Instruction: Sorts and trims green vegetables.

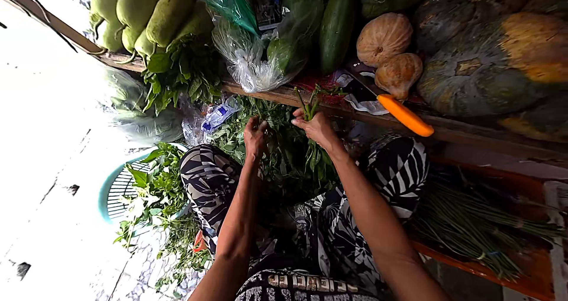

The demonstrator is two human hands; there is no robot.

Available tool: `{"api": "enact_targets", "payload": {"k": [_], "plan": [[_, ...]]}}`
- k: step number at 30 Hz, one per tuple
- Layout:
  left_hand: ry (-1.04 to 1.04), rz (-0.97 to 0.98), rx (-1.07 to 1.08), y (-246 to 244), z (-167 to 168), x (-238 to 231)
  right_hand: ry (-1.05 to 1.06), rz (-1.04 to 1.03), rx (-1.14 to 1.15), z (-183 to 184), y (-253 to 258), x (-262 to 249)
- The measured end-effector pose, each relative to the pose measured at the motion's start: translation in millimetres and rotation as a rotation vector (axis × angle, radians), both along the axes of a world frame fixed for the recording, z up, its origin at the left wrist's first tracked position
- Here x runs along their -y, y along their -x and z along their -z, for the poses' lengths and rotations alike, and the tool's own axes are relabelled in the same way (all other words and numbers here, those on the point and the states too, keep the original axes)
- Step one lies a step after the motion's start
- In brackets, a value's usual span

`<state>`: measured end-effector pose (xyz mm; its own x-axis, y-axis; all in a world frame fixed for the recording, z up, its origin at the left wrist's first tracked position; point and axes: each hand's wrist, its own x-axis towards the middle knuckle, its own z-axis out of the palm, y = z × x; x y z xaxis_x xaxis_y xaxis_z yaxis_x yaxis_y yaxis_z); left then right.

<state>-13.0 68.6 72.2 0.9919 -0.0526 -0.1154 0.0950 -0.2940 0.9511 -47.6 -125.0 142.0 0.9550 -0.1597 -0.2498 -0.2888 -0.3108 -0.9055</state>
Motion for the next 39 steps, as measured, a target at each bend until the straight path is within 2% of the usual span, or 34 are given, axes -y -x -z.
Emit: {"api": "enact_targets", "payload": {"k": [4,10,13,14,16,17,18,20,23,24,26,30,32,34,36,37,39], "plan": [[0.192,0.083,-0.067,9,-28,9,-0.034,-0.086,0.039,10,0,-13],[0.269,0.204,-0.106,21,-56,17,-0.135,-0.010,0.105,22,0,-11],[0.327,0.099,-0.054,4,-60,17,-0.319,0.028,0.077,22,2,-4],[0.254,0.042,0.012,-5,-59,15,-0.374,0.031,0.051,20,3,-1],[-0.145,-0.011,0.169,-19,-57,6,-0.451,0.006,0.039,22,6,6],[-0.326,0.030,0.212,-22,-60,2,-0.468,-0.029,0.051,24,7,9],[-0.396,0.091,0.252,-25,-62,3,-0.482,-0.078,0.059,25,8,13],[-0.332,0.248,0.271,-25,-65,10,-0.464,-0.127,0.067,28,10,14],[-0.039,0.516,0.135,-21,-71,24,-0.478,-0.111,0.029,26,15,12],[-0.014,0.559,0.112,-23,-72,28,-0.496,-0.107,0.024,26,15,13],[-0.135,0.632,0.133,-28,-78,29,-0.522,-0.123,0.028,26,16,17],[-0.511,0.730,0.404,-43,-88,21,-0.551,-0.144,-0.047,19,17,26],[-0.753,0.608,0.518,-46,-85,18,-0.529,-0.151,-0.085,17,16,29],[-0.894,0.415,0.512,-48,-83,16,-0.462,-0.127,-0.109,14,16,29],[-0.885,0.391,0.399,-47,-83,18,-0.408,-0.045,-0.111,10,18,27],[-0.811,0.414,0.326,-43,-83,20,-0.398,0.003,-0.088,9,18,26],[-0.444,0.421,0.197,-29,-78,29,-0.392,0.070,-0.033,9,16,24]]}}
